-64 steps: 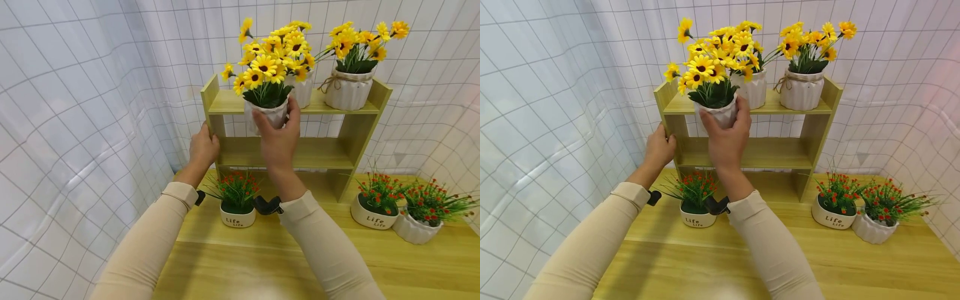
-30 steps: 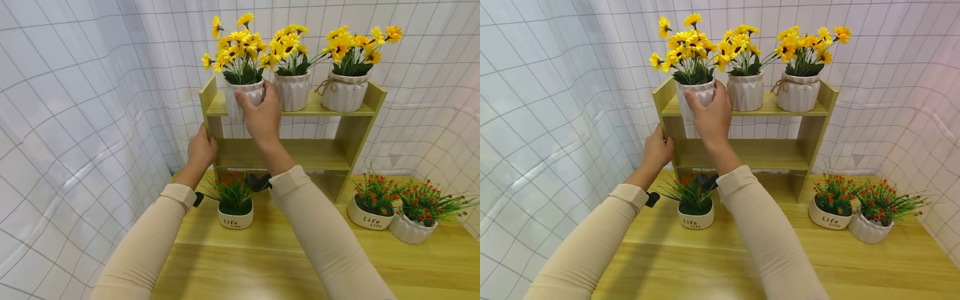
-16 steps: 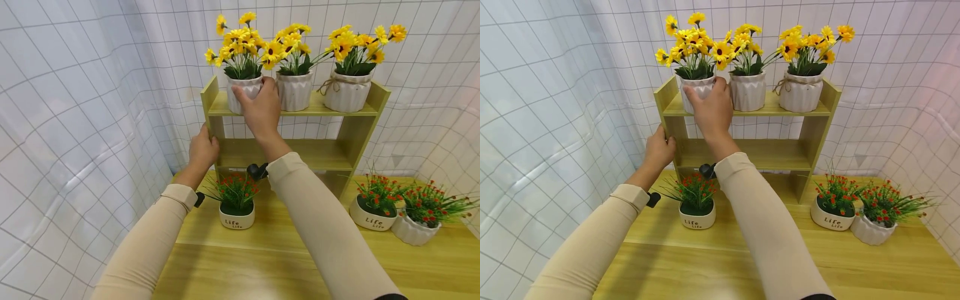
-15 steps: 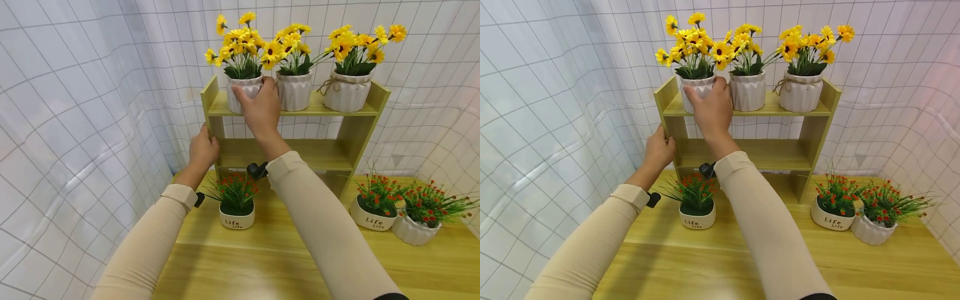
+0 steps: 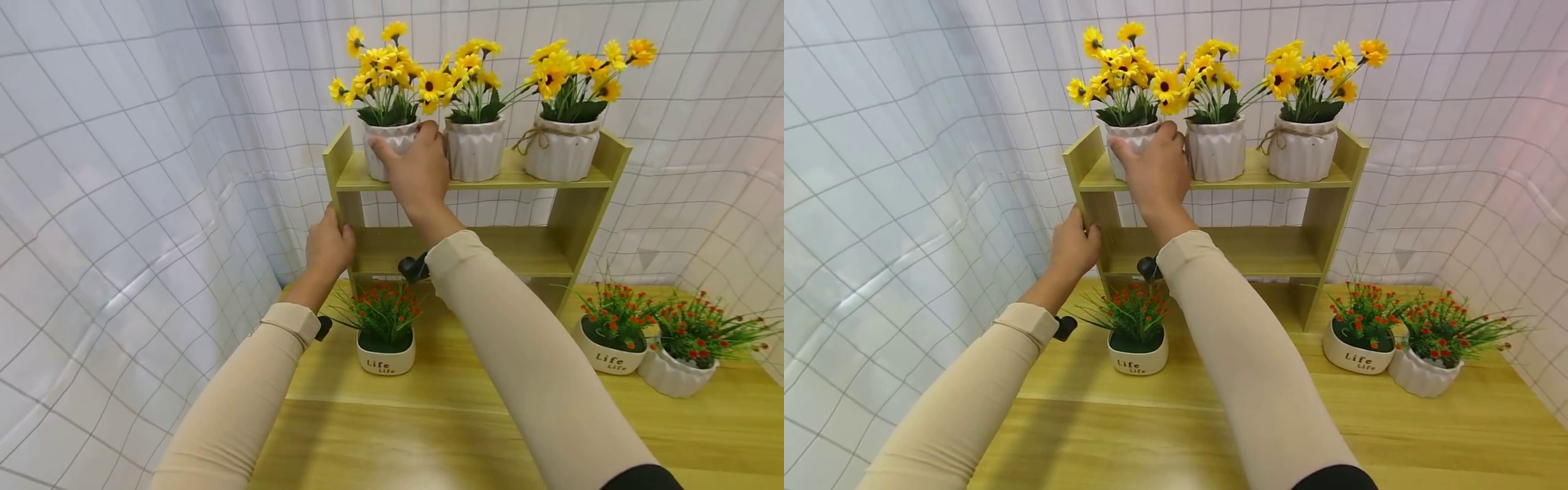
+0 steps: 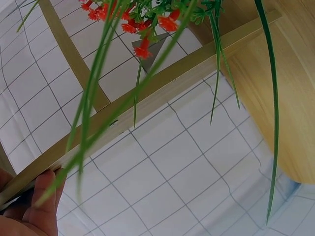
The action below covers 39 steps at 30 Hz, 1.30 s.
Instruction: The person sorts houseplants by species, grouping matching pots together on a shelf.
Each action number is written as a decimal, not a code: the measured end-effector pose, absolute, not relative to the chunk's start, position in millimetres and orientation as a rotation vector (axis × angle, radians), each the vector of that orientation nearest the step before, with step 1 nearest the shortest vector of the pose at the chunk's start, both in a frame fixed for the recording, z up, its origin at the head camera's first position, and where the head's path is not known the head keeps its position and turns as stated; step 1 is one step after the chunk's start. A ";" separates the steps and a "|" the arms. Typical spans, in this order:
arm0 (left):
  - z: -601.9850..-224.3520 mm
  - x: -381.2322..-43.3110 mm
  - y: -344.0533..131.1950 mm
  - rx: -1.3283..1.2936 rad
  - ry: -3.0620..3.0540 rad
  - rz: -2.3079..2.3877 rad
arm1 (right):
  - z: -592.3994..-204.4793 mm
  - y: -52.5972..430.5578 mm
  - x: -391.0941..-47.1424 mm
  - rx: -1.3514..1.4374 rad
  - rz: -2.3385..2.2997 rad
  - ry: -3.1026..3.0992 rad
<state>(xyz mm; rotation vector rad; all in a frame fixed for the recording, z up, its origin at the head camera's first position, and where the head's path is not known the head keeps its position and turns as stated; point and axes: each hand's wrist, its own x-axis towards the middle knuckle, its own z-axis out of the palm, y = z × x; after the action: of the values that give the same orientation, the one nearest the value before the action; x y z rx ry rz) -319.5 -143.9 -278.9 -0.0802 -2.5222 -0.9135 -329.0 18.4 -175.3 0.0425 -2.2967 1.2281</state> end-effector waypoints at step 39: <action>-279.1 -320.0 -144.8 -0.108 -2.535 -0.912 | -311.2 127.4 -242.6 0.341 1.161 -1.783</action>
<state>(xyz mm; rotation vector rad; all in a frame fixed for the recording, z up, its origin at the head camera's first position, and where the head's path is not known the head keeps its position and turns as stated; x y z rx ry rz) -320.0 -144.8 -279.1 -0.1080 -2.5348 -0.9122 -242.6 127.4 -311.2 0.3408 -1.7835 1.1607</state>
